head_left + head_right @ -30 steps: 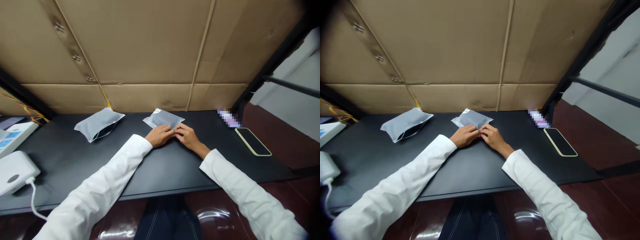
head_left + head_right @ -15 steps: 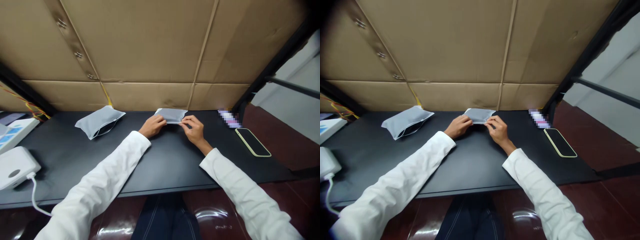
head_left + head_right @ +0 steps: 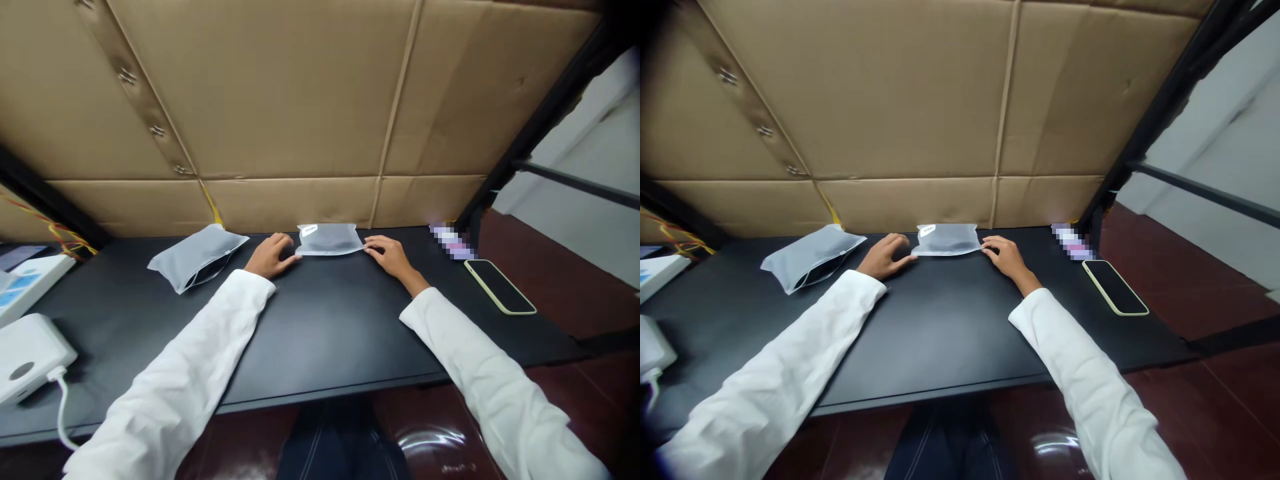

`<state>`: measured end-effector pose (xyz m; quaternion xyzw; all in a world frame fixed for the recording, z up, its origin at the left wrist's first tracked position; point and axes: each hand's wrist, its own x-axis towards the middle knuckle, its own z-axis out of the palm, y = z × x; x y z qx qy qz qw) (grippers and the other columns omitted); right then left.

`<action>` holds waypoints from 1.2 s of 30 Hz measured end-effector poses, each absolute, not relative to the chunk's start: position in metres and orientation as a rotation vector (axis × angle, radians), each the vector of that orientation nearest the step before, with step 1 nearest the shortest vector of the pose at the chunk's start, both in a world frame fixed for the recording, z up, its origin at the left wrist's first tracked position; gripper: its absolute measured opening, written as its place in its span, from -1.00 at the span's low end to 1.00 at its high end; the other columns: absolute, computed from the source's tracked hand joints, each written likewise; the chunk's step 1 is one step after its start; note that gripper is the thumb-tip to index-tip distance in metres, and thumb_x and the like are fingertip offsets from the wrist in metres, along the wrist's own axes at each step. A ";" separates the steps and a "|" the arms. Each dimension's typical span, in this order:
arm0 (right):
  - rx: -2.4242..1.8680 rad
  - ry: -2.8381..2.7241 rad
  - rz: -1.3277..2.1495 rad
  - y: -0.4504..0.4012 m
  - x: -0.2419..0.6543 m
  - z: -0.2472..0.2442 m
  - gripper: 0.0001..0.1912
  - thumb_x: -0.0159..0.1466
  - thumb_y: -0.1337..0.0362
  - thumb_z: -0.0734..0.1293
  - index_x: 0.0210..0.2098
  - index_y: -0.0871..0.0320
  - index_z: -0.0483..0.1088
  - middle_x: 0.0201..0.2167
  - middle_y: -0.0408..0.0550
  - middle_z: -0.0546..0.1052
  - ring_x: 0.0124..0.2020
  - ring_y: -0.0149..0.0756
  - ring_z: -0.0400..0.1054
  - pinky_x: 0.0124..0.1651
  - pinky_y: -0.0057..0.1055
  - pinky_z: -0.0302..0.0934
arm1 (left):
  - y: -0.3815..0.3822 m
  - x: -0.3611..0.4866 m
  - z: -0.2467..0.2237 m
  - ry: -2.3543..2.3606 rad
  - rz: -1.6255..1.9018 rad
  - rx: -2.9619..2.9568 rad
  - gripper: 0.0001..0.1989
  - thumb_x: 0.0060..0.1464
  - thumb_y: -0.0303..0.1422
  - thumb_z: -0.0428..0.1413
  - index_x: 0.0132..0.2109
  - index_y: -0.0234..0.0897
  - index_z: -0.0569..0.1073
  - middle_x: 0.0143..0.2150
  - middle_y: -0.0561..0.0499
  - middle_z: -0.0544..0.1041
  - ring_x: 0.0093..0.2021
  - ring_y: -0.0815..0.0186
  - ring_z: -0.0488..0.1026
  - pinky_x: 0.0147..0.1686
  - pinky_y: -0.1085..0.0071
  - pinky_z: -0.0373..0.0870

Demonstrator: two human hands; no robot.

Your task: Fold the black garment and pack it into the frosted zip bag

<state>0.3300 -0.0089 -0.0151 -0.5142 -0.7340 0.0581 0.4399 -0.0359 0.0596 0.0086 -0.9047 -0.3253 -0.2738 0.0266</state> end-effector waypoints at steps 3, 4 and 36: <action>-1.428 -1.938 0.104 -0.007 0.341 -0.015 -0.59 0.27 0.12 0.38 0.09 0.06 0.48 0.14 0.02 0.50 0.20 -0.07 0.35 0.30 -0.04 0.19 | 0.065 -0.052 0.009 -1.247 -0.844 -2.834 -0.37 0.09 0.13 0.10 0.11 -0.25 0.37 0.14 -0.17 0.43 0.12 0.04 0.38 0.14 0.14 0.33; -1.473 -1.954 0.109 -0.006 0.343 -0.015 -0.54 0.27 0.11 0.38 0.13 0.06 0.44 0.16 0.03 0.47 0.23 -0.05 0.32 0.31 -0.03 0.17 | 0.067 -0.057 0.009 -1.323 -0.822 -2.841 -0.34 0.09 0.15 0.09 0.14 -0.25 0.36 0.18 -0.19 0.41 0.16 0.03 0.37 0.18 0.12 0.30; -1.525 -2.001 0.173 -0.005 0.344 -0.022 -0.63 0.32 0.12 0.32 0.09 0.03 0.48 0.19 0.03 0.44 0.28 -0.09 0.27 0.35 -0.01 0.11 | 0.081 -0.060 -0.001 -1.404 -0.619 -2.861 -0.43 0.21 0.04 -0.08 0.13 -0.28 0.41 0.19 -0.21 0.43 0.23 0.01 0.31 0.24 0.07 0.25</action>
